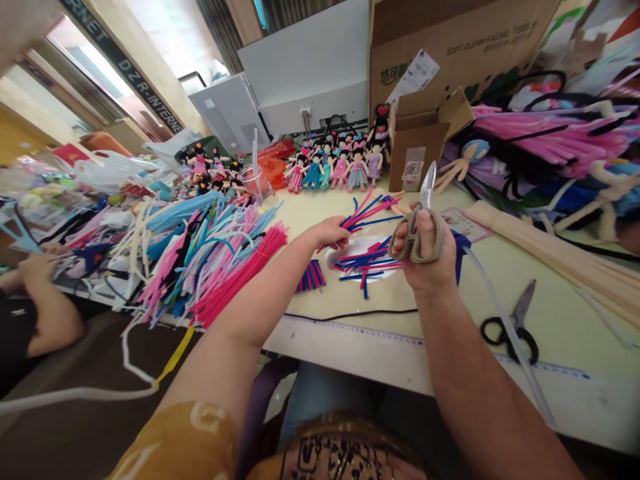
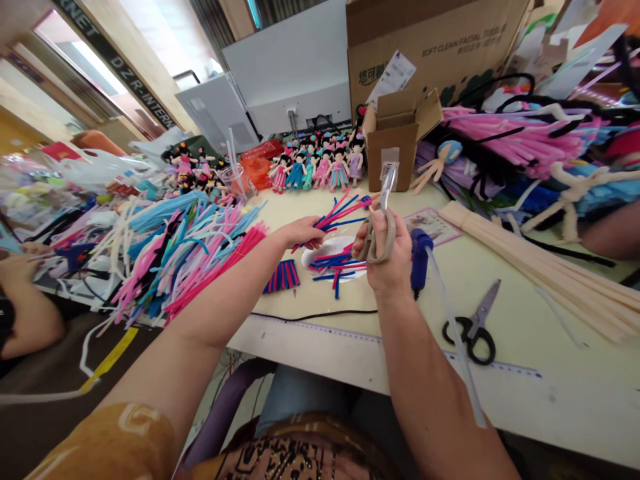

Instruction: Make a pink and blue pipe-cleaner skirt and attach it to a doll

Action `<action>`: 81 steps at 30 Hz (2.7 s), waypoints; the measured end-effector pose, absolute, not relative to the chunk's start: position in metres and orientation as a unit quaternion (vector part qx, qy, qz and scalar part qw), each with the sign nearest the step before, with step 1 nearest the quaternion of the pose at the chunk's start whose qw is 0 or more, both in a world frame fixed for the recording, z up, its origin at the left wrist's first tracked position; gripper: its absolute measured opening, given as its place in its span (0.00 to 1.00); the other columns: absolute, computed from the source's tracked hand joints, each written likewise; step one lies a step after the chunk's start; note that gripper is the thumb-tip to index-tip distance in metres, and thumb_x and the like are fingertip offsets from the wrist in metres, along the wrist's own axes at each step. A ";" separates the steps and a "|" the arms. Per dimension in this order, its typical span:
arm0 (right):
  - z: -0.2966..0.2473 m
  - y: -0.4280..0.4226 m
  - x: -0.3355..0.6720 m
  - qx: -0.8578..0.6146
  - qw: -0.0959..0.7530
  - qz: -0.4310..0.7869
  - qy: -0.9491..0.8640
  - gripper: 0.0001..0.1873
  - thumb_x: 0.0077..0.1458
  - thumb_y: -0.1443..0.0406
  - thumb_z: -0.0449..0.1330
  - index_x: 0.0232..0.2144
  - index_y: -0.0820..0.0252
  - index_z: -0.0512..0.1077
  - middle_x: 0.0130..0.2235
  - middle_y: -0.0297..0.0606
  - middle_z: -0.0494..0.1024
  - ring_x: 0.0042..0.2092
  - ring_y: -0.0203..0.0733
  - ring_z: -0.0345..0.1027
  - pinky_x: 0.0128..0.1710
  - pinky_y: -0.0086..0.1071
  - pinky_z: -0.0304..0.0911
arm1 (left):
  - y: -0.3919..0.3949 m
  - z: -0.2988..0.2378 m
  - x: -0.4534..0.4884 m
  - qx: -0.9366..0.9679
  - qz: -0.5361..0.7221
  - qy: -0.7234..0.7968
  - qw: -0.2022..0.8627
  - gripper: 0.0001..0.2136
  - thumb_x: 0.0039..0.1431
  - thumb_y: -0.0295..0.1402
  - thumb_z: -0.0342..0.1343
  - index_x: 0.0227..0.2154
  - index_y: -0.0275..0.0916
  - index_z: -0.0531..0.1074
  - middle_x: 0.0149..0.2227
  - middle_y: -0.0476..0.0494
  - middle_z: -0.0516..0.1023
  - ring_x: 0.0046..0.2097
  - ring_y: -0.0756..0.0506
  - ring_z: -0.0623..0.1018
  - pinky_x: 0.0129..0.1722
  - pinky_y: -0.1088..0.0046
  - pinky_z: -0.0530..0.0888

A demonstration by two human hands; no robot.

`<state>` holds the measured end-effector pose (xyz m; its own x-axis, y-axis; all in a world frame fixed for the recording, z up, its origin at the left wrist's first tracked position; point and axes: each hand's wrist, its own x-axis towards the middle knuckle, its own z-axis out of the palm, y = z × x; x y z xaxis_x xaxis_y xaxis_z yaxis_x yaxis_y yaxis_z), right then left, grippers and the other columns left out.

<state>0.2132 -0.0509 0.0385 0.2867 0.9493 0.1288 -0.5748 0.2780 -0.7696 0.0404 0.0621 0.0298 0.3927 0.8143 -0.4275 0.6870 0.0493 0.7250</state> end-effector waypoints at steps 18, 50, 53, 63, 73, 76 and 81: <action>0.037 -0.049 0.215 -0.316 0.746 0.500 -0.305 0.17 0.49 0.53 0.64 0.38 0.55 0.68 0.22 0.25 0.69 0.19 0.30 0.63 0.15 0.24 0.59 | 0.061 0.025 0.083 0.770 -0.004 0.525 0.362 0.10 0.51 0.32 0.54 0.35 0.35 0.73 0.26 0.44 0.76 0.27 0.47 0.75 0.28 0.74 0.70; 0.039 -0.051 0.215 -0.314 0.749 0.499 -0.303 0.16 0.50 0.54 0.63 0.37 0.56 0.67 0.22 0.26 0.69 0.19 0.31 0.63 0.16 0.24 0.59 | 0.051 0.031 0.059 0.800 -0.063 0.526 0.282 0.18 0.47 0.42 0.58 0.39 0.37 0.74 0.34 0.44 0.78 0.35 0.44 0.76 0.35 0.72 0.71; 0.038 -0.051 0.216 -0.315 0.743 0.506 -0.305 0.18 0.50 0.54 0.63 0.38 0.56 0.67 0.22 0.26 0.70 0.19 0.30 0.64 0.16 0.24 0.59 | 0.053 0.022 0.067 0.814 -0.114 0.538 0.189 0.26 0.41 0.47 0.62 0.42 0.36 0.73 0.41 0.39 0.78 0.42 0.40 0.76 0.39 0.71 0.71; 0.041 -0.051 0.214 -0.325 0.743 0.499 -0.304 0.18 0.49 0.52 0.63 0.37 0.55 0.67 0.22 0.25 0.68 0.18 0.31 0.63 0.15 0.24 0.59 | 0.045 0.052 0.046 0.811 -0.097 0.534 0.219 0.17 0.49 0.32 0.53 0.44 0.37 0.70 0.36 0.45 0.78 0.36 0.46 0.76 0.33 0.75 0.69; 0.042 -0.053 0.213 -0.324 0.741 0.501 -0.308 0.18 0.49 0.53 0.64 0.36 0.56 0.66 0.22 0.25 0.69 0.19 0.31 0.64 0.14 0.24 0.59 | 0.027 0.046 0.027 0.839 -0.156 0.484 0.193 0.14 0.46 0.35 0.58 0.38 0.38 0.73 0.37 0.44 0.78 0.38 0.45 0.76 0.36 0.75 0.68; 0.042 -0.052 0.213 -0.324 0.744 0.497 -0.307 0.18 0.48 0.53 0.64 0.35 0.56 0.66 0.21 0.25 0.69 0.18 0.31 0.63 0.15 0.24 0.59 | 0.027 0.046 0.030 0.812 -0.111 0.516 0.251 0.16 0.47 0.32 0.57 0.41 0.36 0.71 0.32 0.46 0.78 0.31 0.47 0.76 0.32 0.75 0.69; 0.044 -0.053 0.213 -0.329 0.743 0.492 -0.312 0.17 0.49 0.52 0.63 0.33 0.56 0.65 0.21 0.25 0.68 0.18 0.31 0.63 0.14 0.24 0.59 | 0.022 0.040 0.060 0.846 -0.071 0.472 0.239 0.18 0.46 0.39 0.58 0.41 0.37 0.72 0.36 0.45 0.78 0.36 0.45 0.76 0.36 0.73 0.71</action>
